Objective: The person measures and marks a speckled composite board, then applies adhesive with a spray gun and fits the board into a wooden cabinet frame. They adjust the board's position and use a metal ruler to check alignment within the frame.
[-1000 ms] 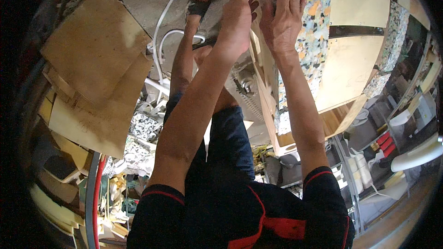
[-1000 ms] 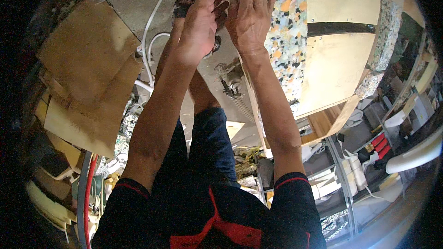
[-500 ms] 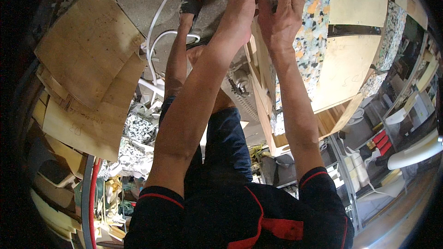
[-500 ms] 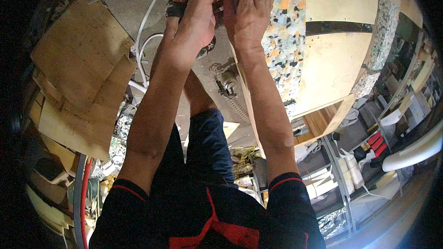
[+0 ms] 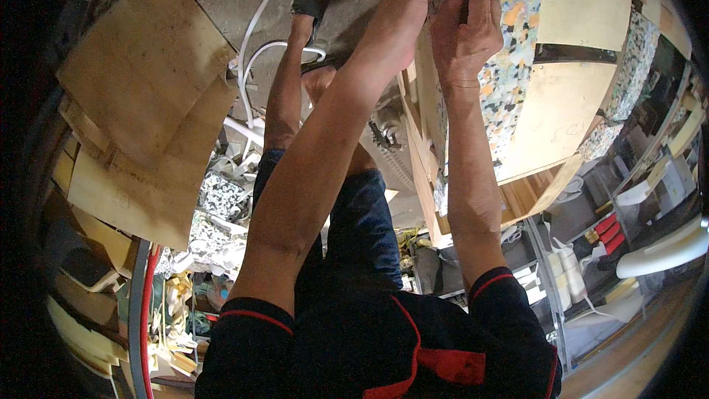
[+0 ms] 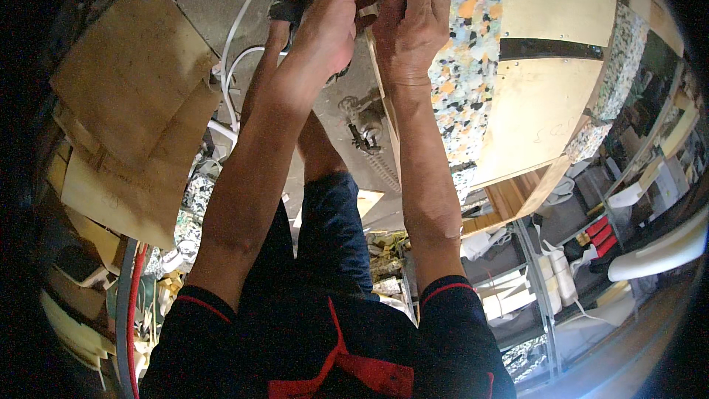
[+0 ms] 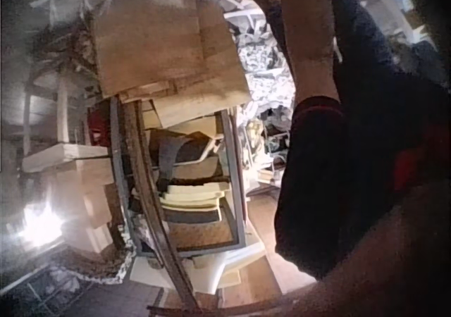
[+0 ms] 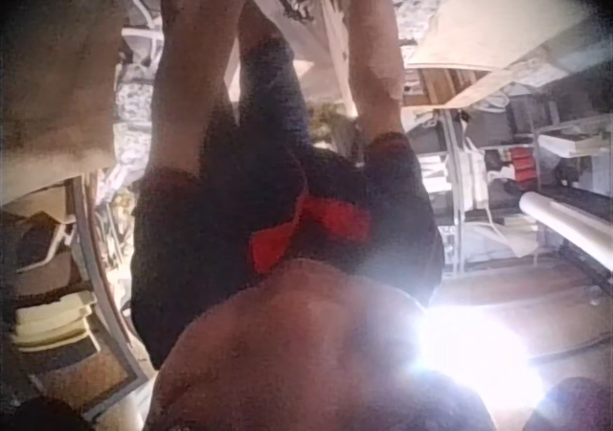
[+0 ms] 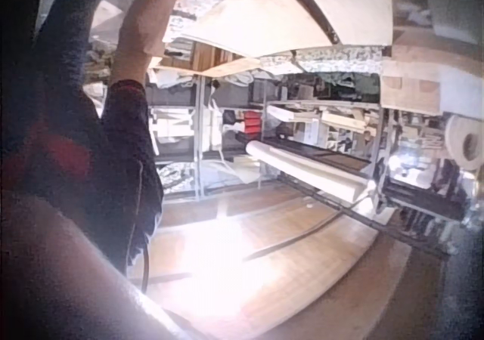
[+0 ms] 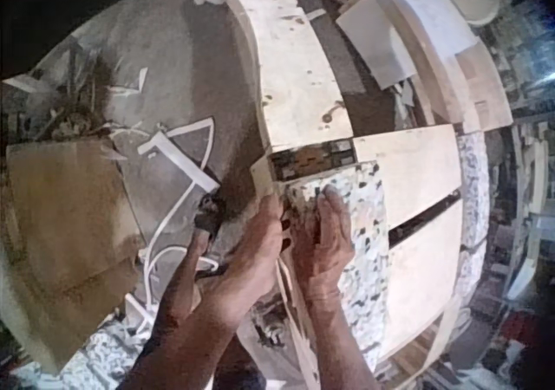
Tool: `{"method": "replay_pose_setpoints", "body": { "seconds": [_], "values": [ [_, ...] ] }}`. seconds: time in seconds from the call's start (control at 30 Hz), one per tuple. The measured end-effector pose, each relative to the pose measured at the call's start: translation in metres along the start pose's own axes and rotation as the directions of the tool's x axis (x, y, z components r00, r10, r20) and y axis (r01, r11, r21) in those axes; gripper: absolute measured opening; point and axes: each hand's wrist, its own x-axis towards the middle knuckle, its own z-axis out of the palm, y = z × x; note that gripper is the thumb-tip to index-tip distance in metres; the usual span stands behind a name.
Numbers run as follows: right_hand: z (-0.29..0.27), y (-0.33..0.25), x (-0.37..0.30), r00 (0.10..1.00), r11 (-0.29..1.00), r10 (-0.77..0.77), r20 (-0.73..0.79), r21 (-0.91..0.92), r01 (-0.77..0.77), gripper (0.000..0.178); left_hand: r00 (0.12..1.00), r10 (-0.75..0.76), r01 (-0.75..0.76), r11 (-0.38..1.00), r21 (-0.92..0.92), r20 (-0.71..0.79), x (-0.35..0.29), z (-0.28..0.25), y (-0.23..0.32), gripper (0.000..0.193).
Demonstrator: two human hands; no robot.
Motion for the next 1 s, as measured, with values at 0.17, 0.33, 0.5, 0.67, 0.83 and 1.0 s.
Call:
{"method": "replay_pose_setpoints", "body": {
  "seconds": [0.17, 0.33, 0.5, 0.67, 0.83, 1.0],
  "values": [
    [-0.005, -0.002, 0.005, 0.987, 0.997, -0.072, 0.14, 0.002, 0.073, 0.041, 0.996, -0.015, 0.038, 0.965, -0.258, 0.089, -0.003, 0.007, -0.005, 0.063],
    [-0.019, -0.01, 0.017, 0.963, 0.992, -0.085, 0.257, -0.073, 0.107, 0.03, 0.988, -0.087, 0.104, 0.986, -0.131, 0.124, -0.001, 0.0, 0.006, 0.068],
    [-0.046, 0.019, 0.029, 0.957, 0.974, 0.039, 0.286, 0.205, -0.101, 0.028, 0.975, -0.216, 0.213, 0.975, 0.056, 0.05, 0.011, -0.027, 0.026, 0.083],
    [-0.063, 0.049, 0.03, 0.983, 0.998, 0.058, 0.174, 0.004, -0.059, 0.039, 0.997, -0.076, 0.08, 0.975, 0.209, -0.027, 0.012, -0.017, 0.039, 0.082],
    [-0.053, 0.026, 0.0, 0.872, 0.953, 0.283, 0.399, -0.219, -0.209, 0.064, 0.857, 0.514, -0.338, 0.61, 0.717, -0.033, 0.002, 0.027, 0.049, 0.042],
    [-0.052, 0.028, -0.008, 0.87, 0.945, 0.257, 0.421, -0.298, -0.135, 0.064, 0.596, 0.442, -0.443, -0.516, 0.733, 0.671, 0.029, 0.057, 0.021, 0.07]
  ]
}}
